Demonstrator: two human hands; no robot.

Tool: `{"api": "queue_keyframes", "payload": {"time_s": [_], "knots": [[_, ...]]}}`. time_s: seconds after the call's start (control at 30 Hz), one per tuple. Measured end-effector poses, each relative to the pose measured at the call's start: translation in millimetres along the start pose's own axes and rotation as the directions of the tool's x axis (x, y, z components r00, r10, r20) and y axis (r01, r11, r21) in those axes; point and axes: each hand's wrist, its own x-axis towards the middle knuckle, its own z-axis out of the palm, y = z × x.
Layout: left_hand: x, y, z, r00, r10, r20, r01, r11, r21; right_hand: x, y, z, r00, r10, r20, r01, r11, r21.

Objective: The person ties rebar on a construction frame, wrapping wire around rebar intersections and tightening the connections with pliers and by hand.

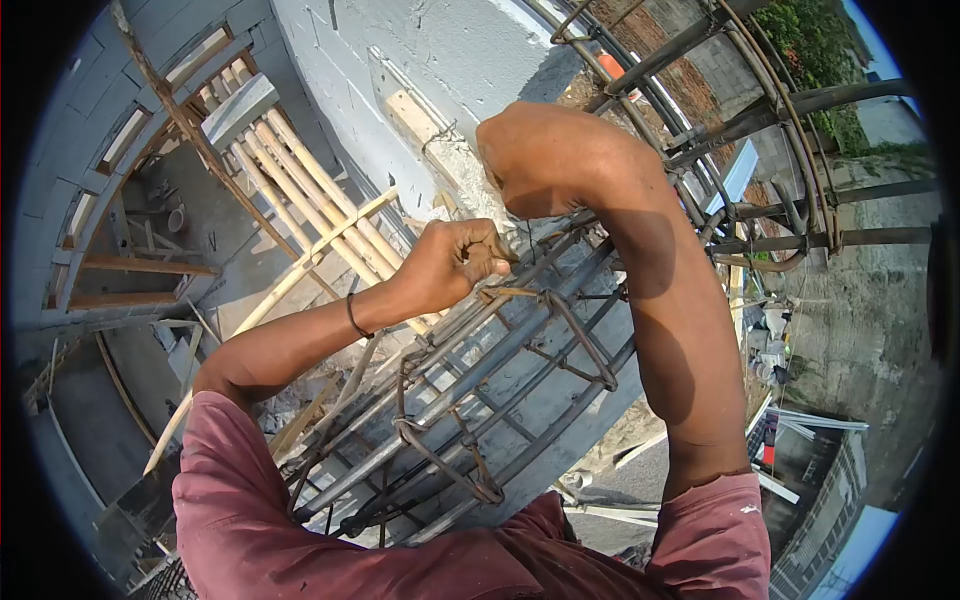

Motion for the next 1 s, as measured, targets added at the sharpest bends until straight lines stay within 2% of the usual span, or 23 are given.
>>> {"api": "queue_keyframes", "payload": {"time_s": [0.07, 0.13, 0.17, 0.2, 0.23, 0.3, 0.33, 0.37, 0.4, 0.43, 0.47, 0.5, 0.53, 0.57, 0.6, 0.63, 0.67, 0.7, 0.77, 0.8, 0.93, 1.0], "knots": [[-5.5, -1.9, -2.8, 0.994, 0.108, -0.012, -0.108, 0.993, -0.040, -3.4, 1.3, 1.2, 0.997, -0.076, -0.030, 0.076, 0.997, -0.006], [-4.7, -5.6, -0.1, 0.991, 0.124, -0.058, -0.129, 0.986, -0.103, -0.7, 7.6, 6.8, 0.975, -0.192, -0.108, 0.196, 0.980, 0.025], [-2.9, -7.2, 2.1, 0.985, 0.145, -0.089, -0.158, 0.974, -0.163, -0.6, 8.6, 8.2, 0.973, -0.210, -0.093, 0.212, 0.977, 0.013], [-0.3, -8.7, 2.7, 0.994, 0.075, -0.078, -0.089, 0.977, -0.195, -1.3, 7.4, 10.1, 0.977, -0.170, -0.133, 0.172, 0.985, 0.006], [2.2, -10.4, 3.3, 0.992, 0.064, -0.108, -0.086, 0.974, -0.208, -0.3, 5.5, 11.0, 0.976, -0.132, -0.171, 0.134, 0.991, -0.001], [4.2, -14.1, 4.1, 0.997, 0.025, -0.078, -0.053, 0.927, -0.371, 0.8, -0.2, 4.3, 0.986, -0.157, -0.061, 0.152, 0.985, -0.075], [3.9, -15.3, 1.6, 0.994, 0.069, -0.081, -0.091, 0.948, -0.305, 0.8, 0.8, 3.8, 0.983, -0.176, -0.043, 0.175, 0.984, -0.031], [5.5, -17.7, 1.4, 0.992, 0.066, -0.111, -0.099, 0.943, -0.317, 0.8, 3.5, 3.0, 0.981, -0.192, -0.026, 0.192, 0.981, 0.012], [8.2, -20.5, 2.9, 0.982, 0.143, -0.125, -0.174, 0.942, -0.287, 2.5, 6.5, 8.0, 0.950, -0.301, -0.085, 0.300, 0.954, -0.020], [11.1, -23.2, 4.4, 0.966, 0.222, -0.135, -0.250, 0.934, -0.254, 1.4, 8.7, 9.8, 0.948, -0.313, -0.064, 0.311, 0.950, -0.039], [13.3, -28.9, 8.3, 0.984, 0.149, -0.100, -0.175, 0.920, -0.351, -1.7, 5.6, 10.0, 0.949, -0.293, -0.114, 0.292, 0.956, -0.031], [12.6, -23.7, 7.1, 0.981, 0.149, -0.124, -0.185, 0.912, -0.365, -2.7, 2.1, 10.0, 0.948, -0.272, -0.162, 0.273, 0.962, -0.019], [10.4, -19.5, 5.8, 0.984, 0.131, -0.122, -0.162, 0.943, -0.290, -1.8, -2.9, 5.4, 0.975, -0.218, -0.050, 0.220, 0.975, 0.041], [9.6, -17.2, 4.6, 0.987, 0.112, -0.119, -0.136, 0.968, -0.213, -1.9, -6.9, 3.1, 0.973, -0.228, -0.027, 0.228, 0.973, 0.025], [9.7, -16.2, 5.3, 0.977, 0.153, -0.149, -0.175, 0.974, -0.146, -4.1, -10.0, 2.3, 0.971, -0.232, -0.057, 0.234, 0.972, 0.025], [7.5, -15.0, 4.0, 0.975, 0.150, -0.166, -0.177, 0.971, -0.161, -6.8, -11.5, 3.1, 0.968, -0.235, -0.091, 0.239, 0.971, 0.026], [4.8, -14.5, 2.3, 0.984, 0.135, -0.115, -0.152, 0.975, -0.162, -8.4, -11.3, 7.6, 0.955, -0.200, -0.219, 0.203, 0.979, -0.006], [2.5, -14.0, 0.9, 0.991, 0.120, -0.059, -0.128, 0.979, -0.159, -5.9, -10.0, 5.8, 0.957, -0.205, -0.207, 0.207, 0.978, -0.014], [-1.8, -14.2, -0.2, 0.982, 0.177, -0.068, -0.186, 0.968, -0.167, -2.8, -10.0, -0.3, 0.992, -0.091, 0.091, 0.086, 0.995, 0.055], [-3.5, -14.1, -1.1, 0.970, 0.232, -0.069, -0.240, 0.956, -0.167, -6.8, -8.3, 2.3, 0.988, -0.152, 0.014, 0.152, 0.988, 0.003], [-6.8, -8.5, -10.6, 0.982, 0.188, 0.009, -0.185, 0.972, -0.145, -8.7, -5.5, 8.3, 0.995, -0.098, 0.038, 0.094, 0.992, 0.082], [-3.7, -10.7, -13.7, 0.955, 0.293, 0.037, -0.291, 0.956, -0.045, -13.6, -6.0, 7.4, 0.990, -0.133, -0.043, 0.136, 0.988, 0.069]]}}
